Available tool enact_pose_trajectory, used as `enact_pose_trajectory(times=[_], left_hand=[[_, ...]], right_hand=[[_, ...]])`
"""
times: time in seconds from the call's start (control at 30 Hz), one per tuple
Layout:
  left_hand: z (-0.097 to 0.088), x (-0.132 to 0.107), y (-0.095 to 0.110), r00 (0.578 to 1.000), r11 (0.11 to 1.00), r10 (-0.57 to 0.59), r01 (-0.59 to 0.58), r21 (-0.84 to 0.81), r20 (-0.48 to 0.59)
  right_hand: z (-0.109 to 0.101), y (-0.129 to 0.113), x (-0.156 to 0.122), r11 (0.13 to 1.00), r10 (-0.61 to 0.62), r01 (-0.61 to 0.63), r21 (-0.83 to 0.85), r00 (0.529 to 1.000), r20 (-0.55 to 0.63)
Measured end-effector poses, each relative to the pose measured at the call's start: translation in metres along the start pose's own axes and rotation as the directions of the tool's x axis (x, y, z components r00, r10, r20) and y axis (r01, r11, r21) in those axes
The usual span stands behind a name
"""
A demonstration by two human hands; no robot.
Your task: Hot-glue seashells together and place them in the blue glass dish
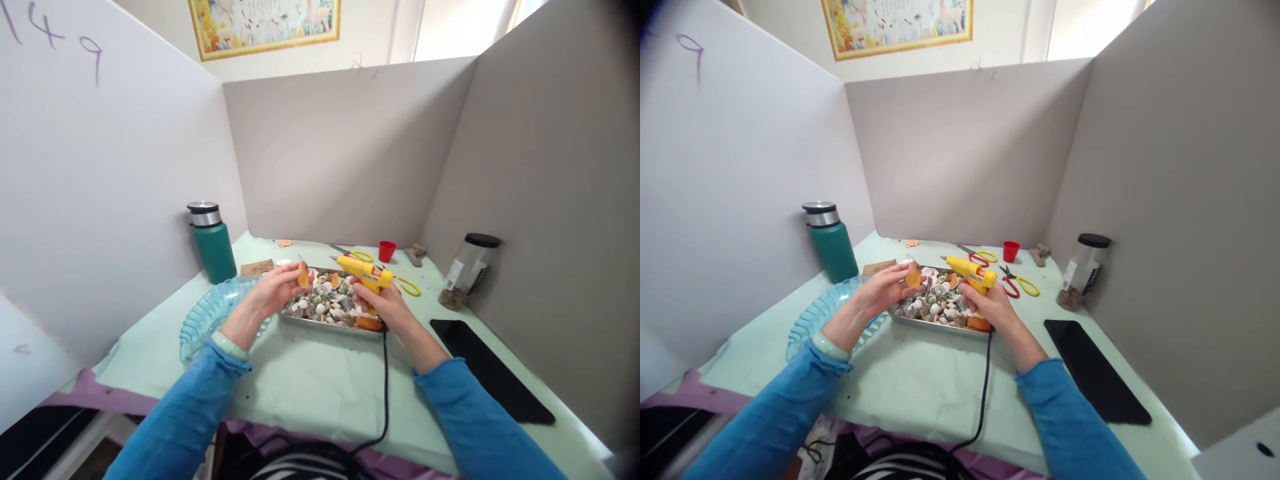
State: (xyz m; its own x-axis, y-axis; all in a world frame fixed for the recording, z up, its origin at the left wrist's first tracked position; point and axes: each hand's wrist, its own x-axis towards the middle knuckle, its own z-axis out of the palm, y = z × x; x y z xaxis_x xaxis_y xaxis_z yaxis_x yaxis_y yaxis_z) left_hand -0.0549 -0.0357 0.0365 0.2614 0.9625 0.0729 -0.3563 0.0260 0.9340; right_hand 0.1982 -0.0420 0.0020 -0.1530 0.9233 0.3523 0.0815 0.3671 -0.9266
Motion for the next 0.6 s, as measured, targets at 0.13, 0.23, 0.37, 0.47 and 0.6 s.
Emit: enact_pose_trajectory(times=[0.13, 0.23, 0.37, 0.47, 0.6], left_hand=[[0.019, 0.014, -0.018, 0.999, 0.989, -0.036, 0.034, -0.143, -0.01], [0.026, 0.021, -0.025, 0.999, 0.985, -0.038, 0.034, -0.172, -0.025], [0.031, 0.022, -0.029, 1.0, 0.985, -0.028, 0.026, -0.172, -0.01], [0.033, 0.021, -0.031, 0.999, 0.987, -0.052, 0.054, -0.155, 0.017], [0.034, 0.02, -0.034, 0.998, 0.988, -0.051, 0.056, -0.145, 0.032]], right_hand=[[0.004, -0.006, -0.005, 1.0, 0.002, -0.001, -0.011, 0.999, 0.035], [0.007, -0.005, -0.005, 0.997, -0.002, 0.004, -0.082, 1.0, 0.029], [0.009, -0.003, -0.003, 0.994, -0.006, 0.007, -0.107, 1.0, 0.009], [0.008, -0.001, -0.003, 0.993, -0.001, 0.0, -0.122, 1.0, -0.005], [0.008, 0.001, -0.003, 0.991, -0.009, 0.008, -0.135, 1.0, -0.007]])
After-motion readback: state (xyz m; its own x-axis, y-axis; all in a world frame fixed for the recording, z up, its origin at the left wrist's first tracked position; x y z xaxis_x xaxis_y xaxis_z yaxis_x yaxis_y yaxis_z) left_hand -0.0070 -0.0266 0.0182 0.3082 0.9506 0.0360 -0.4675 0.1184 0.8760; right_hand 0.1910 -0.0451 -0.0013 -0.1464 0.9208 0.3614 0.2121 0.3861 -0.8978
